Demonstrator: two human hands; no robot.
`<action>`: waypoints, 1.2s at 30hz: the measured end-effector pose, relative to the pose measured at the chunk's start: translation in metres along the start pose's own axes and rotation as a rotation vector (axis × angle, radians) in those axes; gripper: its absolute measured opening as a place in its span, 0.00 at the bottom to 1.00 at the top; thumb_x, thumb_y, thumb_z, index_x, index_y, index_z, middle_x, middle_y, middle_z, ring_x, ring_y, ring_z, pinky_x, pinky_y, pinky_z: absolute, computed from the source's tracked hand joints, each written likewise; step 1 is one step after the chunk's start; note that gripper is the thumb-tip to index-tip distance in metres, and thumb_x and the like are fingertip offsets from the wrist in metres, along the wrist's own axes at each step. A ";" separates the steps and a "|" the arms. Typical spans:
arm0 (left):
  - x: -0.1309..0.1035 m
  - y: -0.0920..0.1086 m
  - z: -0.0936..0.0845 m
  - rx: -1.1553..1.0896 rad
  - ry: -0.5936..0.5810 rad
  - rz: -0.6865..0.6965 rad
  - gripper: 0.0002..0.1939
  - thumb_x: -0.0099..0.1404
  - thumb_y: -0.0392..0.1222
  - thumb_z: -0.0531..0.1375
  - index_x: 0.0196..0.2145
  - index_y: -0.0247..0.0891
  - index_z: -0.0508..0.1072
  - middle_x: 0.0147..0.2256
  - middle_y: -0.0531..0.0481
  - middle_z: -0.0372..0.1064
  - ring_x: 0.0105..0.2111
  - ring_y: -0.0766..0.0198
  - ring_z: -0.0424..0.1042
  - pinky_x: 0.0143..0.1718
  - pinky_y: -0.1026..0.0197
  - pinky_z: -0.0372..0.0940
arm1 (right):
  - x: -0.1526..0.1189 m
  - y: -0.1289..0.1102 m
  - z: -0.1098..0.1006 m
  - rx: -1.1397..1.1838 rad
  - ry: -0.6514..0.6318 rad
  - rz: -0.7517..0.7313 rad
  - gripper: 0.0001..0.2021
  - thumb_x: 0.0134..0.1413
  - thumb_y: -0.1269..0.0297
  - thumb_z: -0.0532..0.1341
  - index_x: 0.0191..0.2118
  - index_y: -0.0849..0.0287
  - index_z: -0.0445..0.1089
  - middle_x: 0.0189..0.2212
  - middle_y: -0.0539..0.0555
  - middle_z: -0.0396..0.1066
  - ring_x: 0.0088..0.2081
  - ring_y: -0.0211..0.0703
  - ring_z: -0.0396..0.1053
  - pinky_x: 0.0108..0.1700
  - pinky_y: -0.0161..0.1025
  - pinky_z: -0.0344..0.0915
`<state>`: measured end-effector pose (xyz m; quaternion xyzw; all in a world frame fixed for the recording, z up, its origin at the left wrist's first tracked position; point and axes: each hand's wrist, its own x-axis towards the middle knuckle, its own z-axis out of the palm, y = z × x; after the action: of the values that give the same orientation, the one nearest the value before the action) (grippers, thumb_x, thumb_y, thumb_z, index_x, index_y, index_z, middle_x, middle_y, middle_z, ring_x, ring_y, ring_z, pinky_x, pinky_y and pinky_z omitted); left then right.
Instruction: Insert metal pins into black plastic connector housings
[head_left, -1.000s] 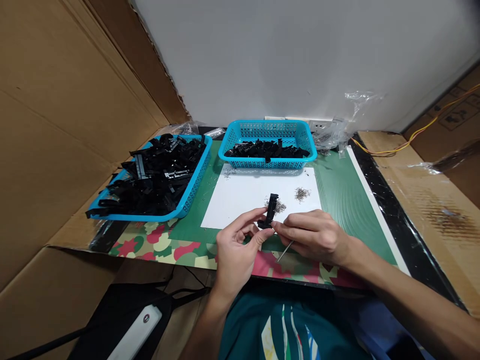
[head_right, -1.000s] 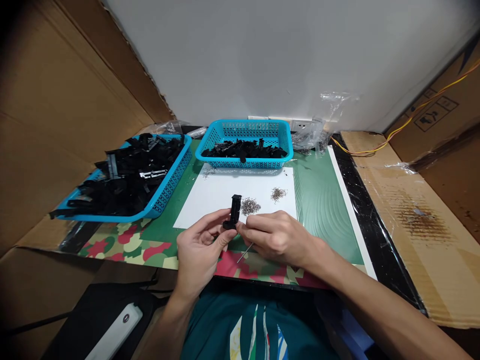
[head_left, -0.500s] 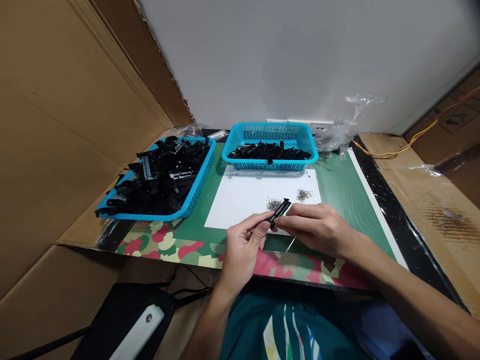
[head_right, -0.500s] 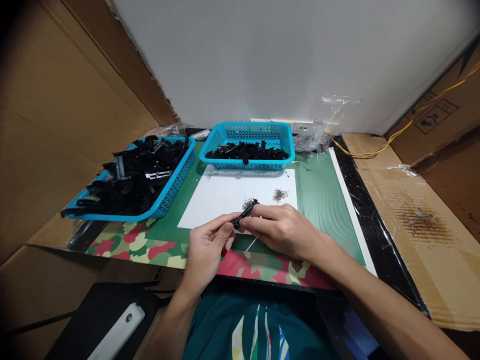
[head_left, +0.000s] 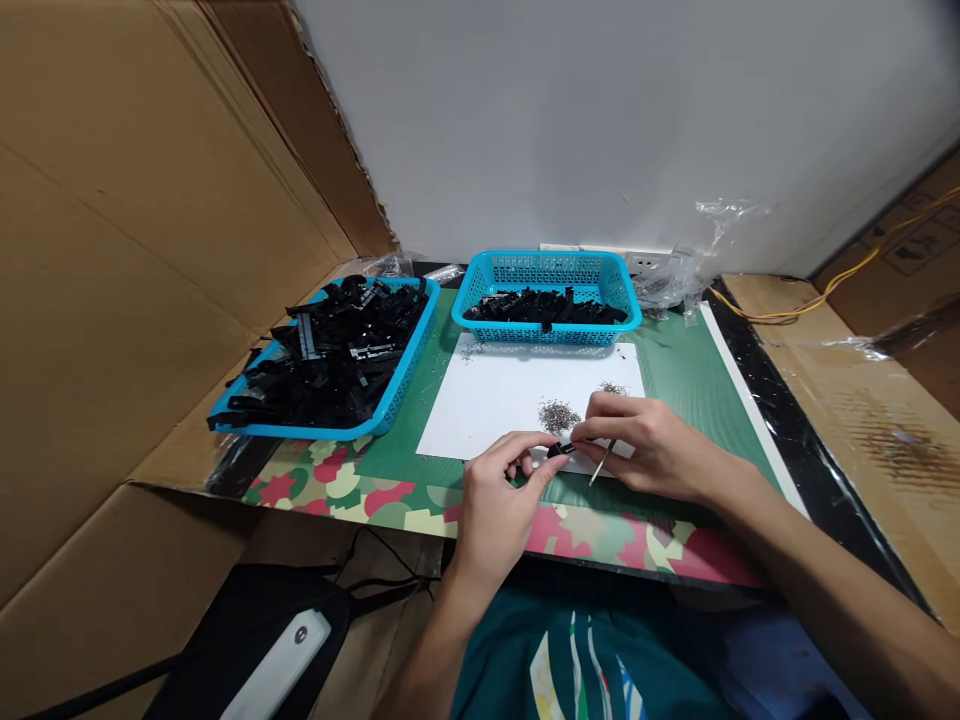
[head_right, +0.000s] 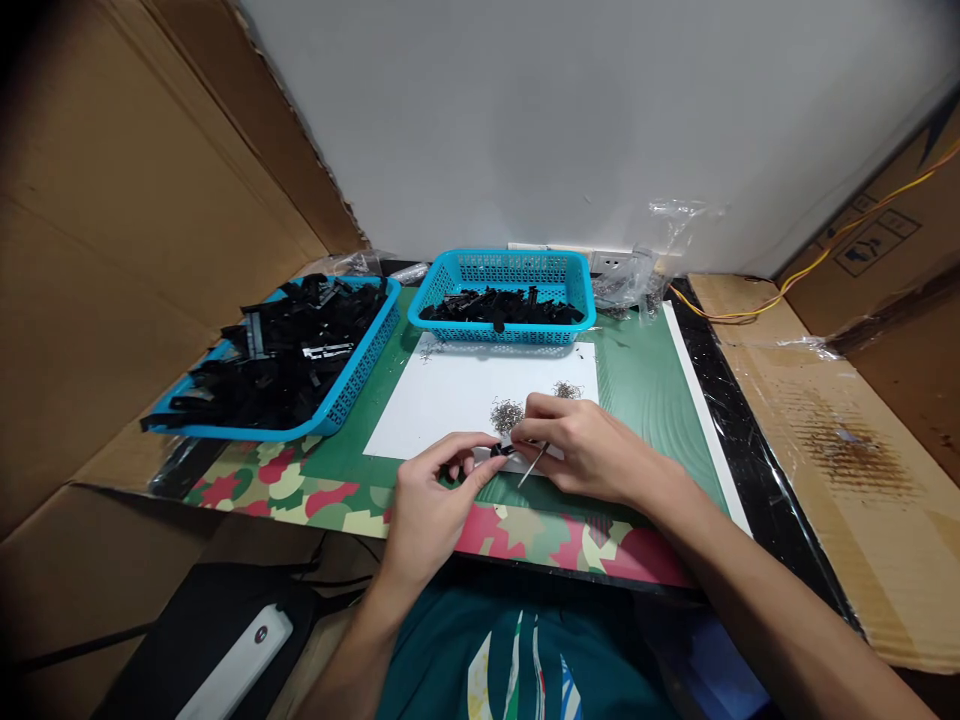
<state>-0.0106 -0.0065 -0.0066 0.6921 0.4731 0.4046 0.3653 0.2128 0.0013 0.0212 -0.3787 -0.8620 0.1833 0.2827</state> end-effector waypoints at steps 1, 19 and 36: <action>0.000 0.001 0.001 0.022 -0.011 0.011 0.05 0.67 0.39 0.68 0.41 0.40 0.82 0.30 0.52 0.72 0.28 0.65 0.65 0.33 0.63 0.61 | 0.000 0.000 -0.002 0.009 0.001 0.019 0.09 0.68 0.72 0.60 0.48 0.59 0.77 0.39 0.56 0.69 0.36 0.41 0.70 0.39 0.38 0.69; 0.000 0.005 0.003 0.163 -0.022 0.121 0.06 0.66 0.33 0.67 0.40 0.39 0.81 0.34 0.50 0.77 0.29 0.63 0.70 0.37 0.60 0.66 | 0.012 -0.010 0.021 0.503 0.474 0.394 0.07 0.57 0.63 0.73 0.39 0.59 0.81 0.31 0.55 0.83 0.31 0.47 0.82 0.35 0.41 0.80; -0.005 0.004 0.008 0.211 0.000 0.153 0.05 0.65 0.31 0.67 0.38 0.38 0.81 0.31 0.50 0.77 0.31 0.61 0.72 0.37 0.58 0.67 | 0.015 -0.022 0.029 0.498 0.355 0.520 0.07 0.56 0.64 0.71 0.29 0.60 0.78 0.25 0.54 0.81 0.27 0.45 0.79 0.29 0.36 0.72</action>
<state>-0.0030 -0.0140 -0.0070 0.7608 0.4589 0.3791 0.2587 0.1747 -0.0047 0.0153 -0.5299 -0.6044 0.3839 0.4544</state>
